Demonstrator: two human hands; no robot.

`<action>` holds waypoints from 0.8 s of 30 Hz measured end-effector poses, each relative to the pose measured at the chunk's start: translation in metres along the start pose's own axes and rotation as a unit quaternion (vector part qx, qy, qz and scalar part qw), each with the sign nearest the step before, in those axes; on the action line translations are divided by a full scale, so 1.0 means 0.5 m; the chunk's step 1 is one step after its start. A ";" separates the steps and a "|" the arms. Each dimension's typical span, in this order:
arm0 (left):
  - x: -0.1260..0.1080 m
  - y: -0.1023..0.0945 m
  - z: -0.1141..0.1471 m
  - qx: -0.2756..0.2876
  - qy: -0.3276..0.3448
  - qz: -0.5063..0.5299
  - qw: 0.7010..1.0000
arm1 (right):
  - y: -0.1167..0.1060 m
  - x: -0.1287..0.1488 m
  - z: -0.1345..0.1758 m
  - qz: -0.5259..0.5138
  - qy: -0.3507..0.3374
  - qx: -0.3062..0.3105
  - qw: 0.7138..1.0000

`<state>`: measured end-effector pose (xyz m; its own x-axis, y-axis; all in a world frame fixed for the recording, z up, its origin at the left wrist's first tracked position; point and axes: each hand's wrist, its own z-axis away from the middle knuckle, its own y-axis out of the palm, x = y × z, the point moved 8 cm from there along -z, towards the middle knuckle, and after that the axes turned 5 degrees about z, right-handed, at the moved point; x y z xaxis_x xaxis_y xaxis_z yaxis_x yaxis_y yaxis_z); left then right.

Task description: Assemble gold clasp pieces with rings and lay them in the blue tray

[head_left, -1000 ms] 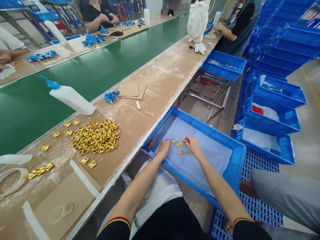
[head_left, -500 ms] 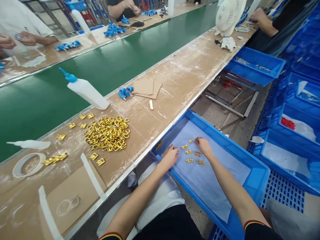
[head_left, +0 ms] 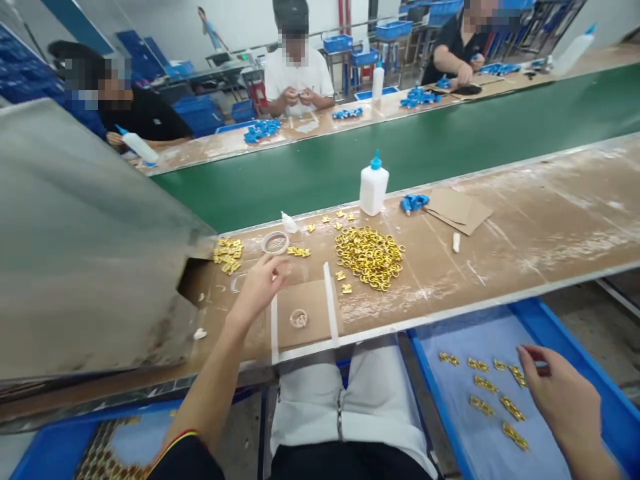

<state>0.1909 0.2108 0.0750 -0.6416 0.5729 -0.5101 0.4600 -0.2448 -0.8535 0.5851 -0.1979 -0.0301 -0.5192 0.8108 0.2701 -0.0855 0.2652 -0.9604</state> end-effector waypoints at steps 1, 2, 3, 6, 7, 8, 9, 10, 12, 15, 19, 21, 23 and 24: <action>0.034 0.000 -0.033 0.012 -0.018 -0.037 0.999 | -0.008 0.076 0.007 -0.047 -0.059 -0.016 0.997; 0.058 0.007 -0.062 0.033 -0.024 -0.073 0.996 | -0.008 0.168 0.018 -0.097 -0.140 -0.009 0.985; 0.073 0.018 -0.087 0.057 -0.019 -0.101 0.993 | -0.004 0.262 0.030 -0.141 -0.221 0.004 0.965; 0.094 0.048 -0.136 0.092 0.000 -0.117 0.989 | 0.035 0.509 0.057 -0.166 -0.380 0.067 0.907; 0.097 0.057 -0.145 0.100 0.007 -0.117 0.988 | 0.052 0.568 0.056 -0.143 -0.401 0.078 0.902; 0.098 0.064 -0.151 0.108 0.015 -0.119 0.987 | 0.069 0.616 0.052 -0.115 -0.411 0.087 0.900; 0.098 0.071 -0.157 0.116 0.023 -0.122 0.985 | 0.085 0.653 0.047 -0.085 -0.419 0.097 0.899; 0.098 0.077 -0.161 0.122 0.032 -0.126 0.984 | 0.099 0.682 0.042 -0.054 -0.424 0.111 0.897; 0.096 0.086 -0.170 0.134 0.050 -0.133 0.981 | 0.121 0.716 0.034 -0.002 -0.429 0.140 0.892; 0.089 0.098 -0.180 0.159 0.079 -0.140 0.974 | 0.131 0.739 0.028 0.033 -0.429 0.169 0.887; 0.077 0.104 -0.186 0.185 0.110 -0.143 0.966 | 0.132 0.756 0.025 0.040 -0.432 0.179 0.883; 0.072 0.104 -0.186 0.195 0.121 -0.146 0.962 | 0.134 0.765 0.023 0.041 -0.433 0.179 0.882; 0.067 0.103 -0.184 0.203 0.129 -0.149 0.959 | 0.135 0.773 0.019 0.040 -0.433 0.174 0.883; 0.065 0.101 -0.183 0.203 0.131 -0.151 0.958 | 0.135 0.778 0.018 0.039 -0.433 0.171 0.884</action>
<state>0.2496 0.2887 0.0252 -0.5075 0.8294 -0.2335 -0.0343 -0.2903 -0.9563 0.3699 0.1306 0.0097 -0.9786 0.0762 0.1912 -0.1963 -0.0661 -0.9783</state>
